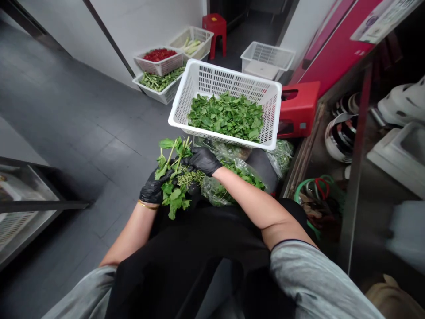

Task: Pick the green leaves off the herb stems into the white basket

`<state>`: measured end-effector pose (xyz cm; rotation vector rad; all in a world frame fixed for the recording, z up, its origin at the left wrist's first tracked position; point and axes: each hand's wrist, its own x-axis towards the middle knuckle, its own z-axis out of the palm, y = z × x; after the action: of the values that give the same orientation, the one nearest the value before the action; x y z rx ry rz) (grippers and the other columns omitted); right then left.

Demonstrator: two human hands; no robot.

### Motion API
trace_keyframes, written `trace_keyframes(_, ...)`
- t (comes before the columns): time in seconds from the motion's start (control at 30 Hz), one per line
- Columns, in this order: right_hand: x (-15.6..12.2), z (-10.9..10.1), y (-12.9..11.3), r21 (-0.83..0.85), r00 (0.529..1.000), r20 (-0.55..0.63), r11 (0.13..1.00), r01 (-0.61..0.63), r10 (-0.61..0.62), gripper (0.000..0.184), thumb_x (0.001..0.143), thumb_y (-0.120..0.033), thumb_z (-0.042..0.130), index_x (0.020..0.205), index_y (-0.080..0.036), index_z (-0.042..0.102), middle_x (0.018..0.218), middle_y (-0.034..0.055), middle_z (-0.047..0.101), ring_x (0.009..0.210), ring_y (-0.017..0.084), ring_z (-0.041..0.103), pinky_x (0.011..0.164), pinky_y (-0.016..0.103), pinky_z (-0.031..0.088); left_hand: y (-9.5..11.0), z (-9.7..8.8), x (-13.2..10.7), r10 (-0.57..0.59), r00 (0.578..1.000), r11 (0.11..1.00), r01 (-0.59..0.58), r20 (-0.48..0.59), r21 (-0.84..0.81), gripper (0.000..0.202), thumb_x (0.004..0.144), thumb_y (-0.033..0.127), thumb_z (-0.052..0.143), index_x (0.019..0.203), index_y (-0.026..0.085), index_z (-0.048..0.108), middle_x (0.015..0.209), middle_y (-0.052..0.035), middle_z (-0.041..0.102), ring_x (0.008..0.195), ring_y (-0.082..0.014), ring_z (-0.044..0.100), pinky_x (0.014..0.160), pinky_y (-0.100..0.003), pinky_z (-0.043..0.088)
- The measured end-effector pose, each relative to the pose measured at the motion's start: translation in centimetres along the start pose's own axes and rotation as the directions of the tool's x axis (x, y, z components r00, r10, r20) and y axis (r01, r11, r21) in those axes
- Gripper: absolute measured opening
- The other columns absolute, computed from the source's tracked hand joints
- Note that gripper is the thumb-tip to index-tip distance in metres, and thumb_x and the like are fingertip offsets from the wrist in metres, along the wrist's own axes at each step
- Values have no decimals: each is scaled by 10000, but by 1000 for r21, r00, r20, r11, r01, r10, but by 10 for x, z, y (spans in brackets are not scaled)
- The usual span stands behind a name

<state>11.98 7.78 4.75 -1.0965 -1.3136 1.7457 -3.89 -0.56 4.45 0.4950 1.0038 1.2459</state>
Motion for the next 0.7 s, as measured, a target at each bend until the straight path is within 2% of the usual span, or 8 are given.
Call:
trace_keyframes(0.17, 1, -19, -10, -3, 999, -32, 1000, -18, 18, 304, 559, -330, 828, 706, -123, 661, 569, 24, 670, 435, 128, 610, 373, 193, 468, -2, -1, 3, -10, 1000, 999, 10, -2, -42, 443, 569, 190, 860, 970, 158, 675, 717, -3, 661, 538, -103, 601, 494, -215, 501)
trace_keyframes(0.27, -2, -24, -18, -13, 997, 82, 1000, -16, 17, 373, 554, -317, 838, 826, -116, 680, 575, 21, 674, 477, 145, 640, 394, 194, 489, -6, -1, 2, 0, 1000, 998, 0, 3, -69, 443, 568, 185, 860, 972, 175, 680, 678, 14, 638, 531, -96, 587, 507, -213, 501)
trace_keyframes(0.33, -5, -24, -22, -19, 983, 185, 1000, -1, 4, 459, 570, -315, 835, 958, -137, 668, 615, 8, 686, 521, 155, 660, 413, 208, 511, -10, 0, 1, 33, 999, 998, -34, -28, -44, 462, 545, 167, 867, 971, 184, 688, 705, 0, 661, 592, -122, 619, 559, -230, 522)
trace_keyframes(0.37, -7, -22, -22, -24, 980, 200, 1000, 11, -6, 477, 579, -317, 833, 990, -152, 657, 641, 1, 693, 522, 149, 656, 413, 209, 513, -13, 0, 1, 43, 998, 999, -44, -43, -29, 460, 539, 167, 870, 962, 185, 691, 724, -10, 675, 628, -138, 636, 588, -243, 531)
trace_keyframes(0.47, -10, -19, -22, -63, 984, 181, 998, 12, 0, 410, 568, -303, 841, 902, -171, 644, 666, -9, 696, 471, 118, 614, 414, 217, 523, -18, 0, -2, 10, 998, 1000, -9, -56, 12, 413, 555, 212, 869, 928, 177, 695, 748, -36, 697, 693, -175, 661, 638, -278, 543)
trace_keyframes(0.57, -8, -27, -22, -68, 966, 245, 995, -66, 81, 379, 519, -278, 860, 780, -166, 607, 610, -11, 673, 452, 135, 609, 397, 232, 517, -19, -4, -5, -64, 998, 997, 65, -18, 30, 350, 591, 265, 854, 888, 160, 699, 712, -51, 695, 649, -180, 656, 608, -292, 541)
trace_keyframes(0.63, -2, -44, -28, -18, 983, 178, 999, -45, 48, 386, 523, -287, 858, 768, -164, 587, 617, -4, 677, 419, 132, 591, 361, 228, 477, -15, -6, -7, -90, 996, 995, 90, -1, 41, 308, 615, 280, 841, 857, 147, 705, 639, -43, 673, 554, -161, 623, 547, -283, 525)
trace_keyframes(0.7, 6, -66, -40, 27, 995, -28, 995, 96, -95, 341, 598, -311, 826, 774, -168, 571, 667, 9, 689, 413, 112, 573, 355, 222, 448, -10, -5, -7, -77, 997, 996, 78, -5, 53, 288, 622, 280, 837, 837, 135, 711, 602, -39, 660, 481, -135, 577, 489, -265, 498)
